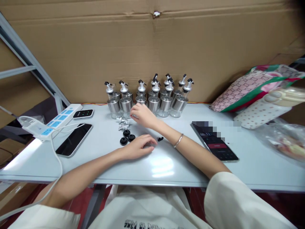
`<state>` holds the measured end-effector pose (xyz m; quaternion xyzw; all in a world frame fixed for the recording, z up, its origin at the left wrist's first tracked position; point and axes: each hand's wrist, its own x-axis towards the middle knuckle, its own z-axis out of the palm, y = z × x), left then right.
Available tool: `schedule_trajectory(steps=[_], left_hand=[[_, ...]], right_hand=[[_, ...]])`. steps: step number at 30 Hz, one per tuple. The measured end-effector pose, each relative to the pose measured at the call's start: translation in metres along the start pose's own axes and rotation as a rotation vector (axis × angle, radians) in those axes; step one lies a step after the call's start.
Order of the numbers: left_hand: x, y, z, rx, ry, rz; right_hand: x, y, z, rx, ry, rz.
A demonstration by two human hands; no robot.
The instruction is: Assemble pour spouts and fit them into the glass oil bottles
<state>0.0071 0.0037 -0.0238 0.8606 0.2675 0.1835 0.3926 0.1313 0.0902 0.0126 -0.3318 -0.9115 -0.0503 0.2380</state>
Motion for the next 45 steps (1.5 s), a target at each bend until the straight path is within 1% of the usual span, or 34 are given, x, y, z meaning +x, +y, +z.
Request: schedule_trajectory(steps=[2, 4, 11, 15, 20, 24, 26, 28, 29, 31, 33, 36, 37, 39, 42, 43, 45], left_hand=[[0.000, 0.000, 0.000, 0.011, 0.000, -0.004], [0.001, 0.000, 0.000, 0.017, -0.001, -0.006], [0.001, -0.002, 0.001, 0.015, 0.016, -0.005], [0.002, -0.003, 0.001, 0.006, 0.012, -0.020], [0.002, 0.000, 0.001, -0.043, 0.009, -0.041], [0.002, 0.000, 0.000, -0.158, 0.029, -0.092], [0.001, -0.001, 0.000, -0.213, 0.077, -0.096], [0.000, -0.003, 0.002, -0.329, 0.174, -0.078], [0.000, -0.004, 0.003, -0.412, 0.232, -0.069], [-0.001, -0.004, 0.005, -0.566, 0.324, -0.058], [-0.002, -0.003, 0.007, -0.618, 0.355, -0.052], [-0.002, -0.001, 0.010, -0.584, 0.353, -0.026], [-0.002, -0.002, 0.011, -0.570, 0.367, -0.015], [-0.002, -0.004, 0.012, -0.526, 0.434, 0.015], [-0.002, -0.009, 0.011, -0.362, 0.556, 0.092], [-0.002, -0.010, 0.010, -0.289, 0.568, 0.123], [-0.003, -0.010, 0.009, -0.156, 0.554, 0.179]], right_hand=[[-0.001, -0.005, 0.011, 0.023, -0.085, -0.028], [-0.003, -0.008, 0.016, 0.041, -0.130, -0.036], [-0.003, -0.018, 0.013, 0.089, -0.160, -0.032], [-0.002, -0.025, 0.014, 0.054, -0.197, -0.018], [0.000, -0.029, 0.009, 0.053, -0.136, 0.053], [-0.010, -0.025, -0.005, 0.177, -0.034, 0.134], [-0.024, -0.023, -0.015, 0.306, 0.039, 0.218], [-0.042, -0.021, -0.024, 0.477, 0.094, 0.322], [-0.052, -0.020, -0.027, 0.571, 0.103, 0.389], [-0.071, -0.020, -0.033, 0.757, 0.062, 0.497], [-0.084, -0.020, -0.035, 0.873, 0.050, 0.560], [-0.093, -0.023, -0.034, 0.977, 0.044, 0.604], [-0.094, -0.023, -0.034, 1.018, 0.033, 0.609], [-0.093, -0.025, -0.035, 1.097, 0.003, 0.613], [-0.094, -0.026, -0.037, 1.155, -0.027, 0.623], [-0.094, -0.027, -0.037, 1.157, -0.031, 0.621], [-0.096, -0.028, -0.038, 1.139, -0.028, 0.599]])
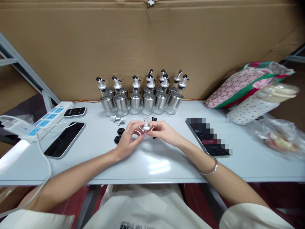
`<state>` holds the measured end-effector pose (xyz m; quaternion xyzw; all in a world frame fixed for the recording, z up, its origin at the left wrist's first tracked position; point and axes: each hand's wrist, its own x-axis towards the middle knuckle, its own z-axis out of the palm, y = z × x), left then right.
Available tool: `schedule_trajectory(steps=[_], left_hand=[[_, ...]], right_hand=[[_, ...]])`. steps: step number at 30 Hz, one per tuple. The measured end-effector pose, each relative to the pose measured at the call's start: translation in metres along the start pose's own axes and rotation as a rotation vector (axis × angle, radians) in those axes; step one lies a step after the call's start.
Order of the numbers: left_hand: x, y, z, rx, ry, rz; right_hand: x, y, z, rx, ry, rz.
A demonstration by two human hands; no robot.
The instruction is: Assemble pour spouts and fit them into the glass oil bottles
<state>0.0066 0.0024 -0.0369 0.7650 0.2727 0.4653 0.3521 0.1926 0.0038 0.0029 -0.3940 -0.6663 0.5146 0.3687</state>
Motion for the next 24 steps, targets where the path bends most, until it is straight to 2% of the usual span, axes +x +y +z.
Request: schedule_trajectory(steps=[4, 9, 13, 17, 24], left_hand=[[0.001, 0.004, -0.003, 0.145, -0.052, 0.108], [0.001, 0.008, -0.004, 0.239, -0.090, 0.102], [0.001, 0.008, -0.004, 0.221, -0.162, 0.089], [-0.002, 0.007, -0.002, 0.236, -0.298, 0.118], [-0.004, 0.004, -0.003, 0.274, -0.442, 0.172]], right_hand=[[-0.003, -0.001, 0.000, -0.087, -0.039, -0.070], [-0.007, -0.009, -0.014, -0.277, -0.231, -0.160], [-0.009, -0.010, -0.033, -0.518, -0.176, -0.188], [-0.008, 0.000, -0.042, -0.743, -0.218, -0.178], [-0.004, 0.013, -0.039, -0.813, -0.270, -0.209]])
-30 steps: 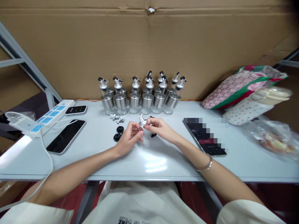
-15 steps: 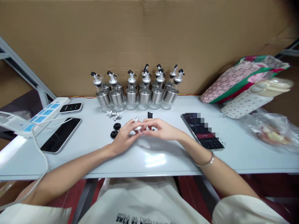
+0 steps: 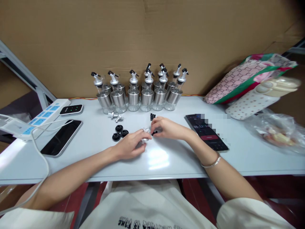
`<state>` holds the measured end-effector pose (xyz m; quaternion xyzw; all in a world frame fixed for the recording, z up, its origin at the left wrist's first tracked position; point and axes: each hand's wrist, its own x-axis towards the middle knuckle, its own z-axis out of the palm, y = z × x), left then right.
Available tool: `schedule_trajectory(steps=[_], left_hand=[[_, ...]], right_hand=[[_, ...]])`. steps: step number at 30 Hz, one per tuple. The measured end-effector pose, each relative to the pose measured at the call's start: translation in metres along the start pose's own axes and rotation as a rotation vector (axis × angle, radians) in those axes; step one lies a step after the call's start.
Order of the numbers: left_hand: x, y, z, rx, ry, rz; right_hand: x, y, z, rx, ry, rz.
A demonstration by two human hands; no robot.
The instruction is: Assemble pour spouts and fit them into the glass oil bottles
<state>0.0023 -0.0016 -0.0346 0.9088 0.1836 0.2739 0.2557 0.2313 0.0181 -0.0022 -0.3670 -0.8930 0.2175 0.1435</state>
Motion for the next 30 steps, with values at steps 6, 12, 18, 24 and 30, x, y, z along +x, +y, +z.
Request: schedule_trajectory(steps=[6, 12, 18, 24, 30], left_hand=[[0.004, 0.005, -0.004, 0.002, -0.014, -0.041], [0.005, 0.007, -0.005, 0.065, 0.013, -0.064], [0.005, 0.007, -0.005, 0.149, 0.033, -0.067], [0.005, 0.006, -0.005, 0.177, 0.039, -0.023], [0.003, 0.003, -0.003, 0.183, 0.037, 0.027]], right_hand=[[0.001, -0.007, -0.006, 0.145, 0.117, 0.047], [0.003, -0.019, -0.007, 0.614, 0.290, 0.118], [0.005, -0.024, -0.002, 0.772, 0.304, 0.108], [0.008, -0.023, 0.005, 0.897, 0.333, 0.123], [0.011, -0.024, 0.011, 0.950, 0.282, 0.132]])
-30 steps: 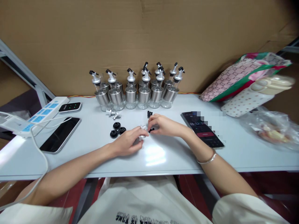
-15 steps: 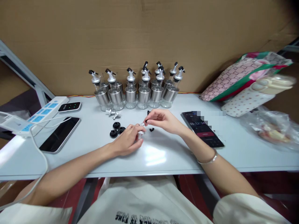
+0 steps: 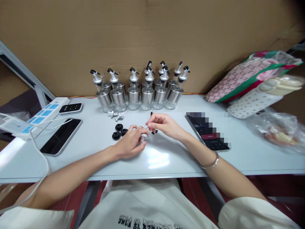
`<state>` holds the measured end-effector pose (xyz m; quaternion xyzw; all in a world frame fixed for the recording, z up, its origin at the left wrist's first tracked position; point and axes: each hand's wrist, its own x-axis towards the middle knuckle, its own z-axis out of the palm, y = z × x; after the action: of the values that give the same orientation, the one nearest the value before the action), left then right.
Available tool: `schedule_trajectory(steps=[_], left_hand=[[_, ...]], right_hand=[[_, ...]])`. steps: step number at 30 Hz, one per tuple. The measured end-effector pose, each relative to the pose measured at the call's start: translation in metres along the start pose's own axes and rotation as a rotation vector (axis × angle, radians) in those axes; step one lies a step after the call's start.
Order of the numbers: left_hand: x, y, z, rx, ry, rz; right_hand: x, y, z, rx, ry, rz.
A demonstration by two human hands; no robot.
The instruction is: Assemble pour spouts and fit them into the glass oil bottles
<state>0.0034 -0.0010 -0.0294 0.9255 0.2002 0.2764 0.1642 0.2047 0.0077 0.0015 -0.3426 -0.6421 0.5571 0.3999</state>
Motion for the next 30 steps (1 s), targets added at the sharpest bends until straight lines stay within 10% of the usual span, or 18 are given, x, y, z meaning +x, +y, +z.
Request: schedule_trajectory(steps=[17, 24, 30], left_hand=[[-0.001, -0.001, 0.001, -0.003, 0.060, 0.138], [0.000, -0.001, 0.000, 0.055, 0.091, 0.138], [0.001, 0.000, 0.003, 0.073, 0.042, -0.083]], right_hand=[[-0.007, 0.000, 0.003, 0.430, -0.295, 0.231], [-0.008, -0.007, 0.001, 0.139, -0.254, 0.109], [-0.007, -0.015, -0.016, -0.594, -0.086, -0.022]])
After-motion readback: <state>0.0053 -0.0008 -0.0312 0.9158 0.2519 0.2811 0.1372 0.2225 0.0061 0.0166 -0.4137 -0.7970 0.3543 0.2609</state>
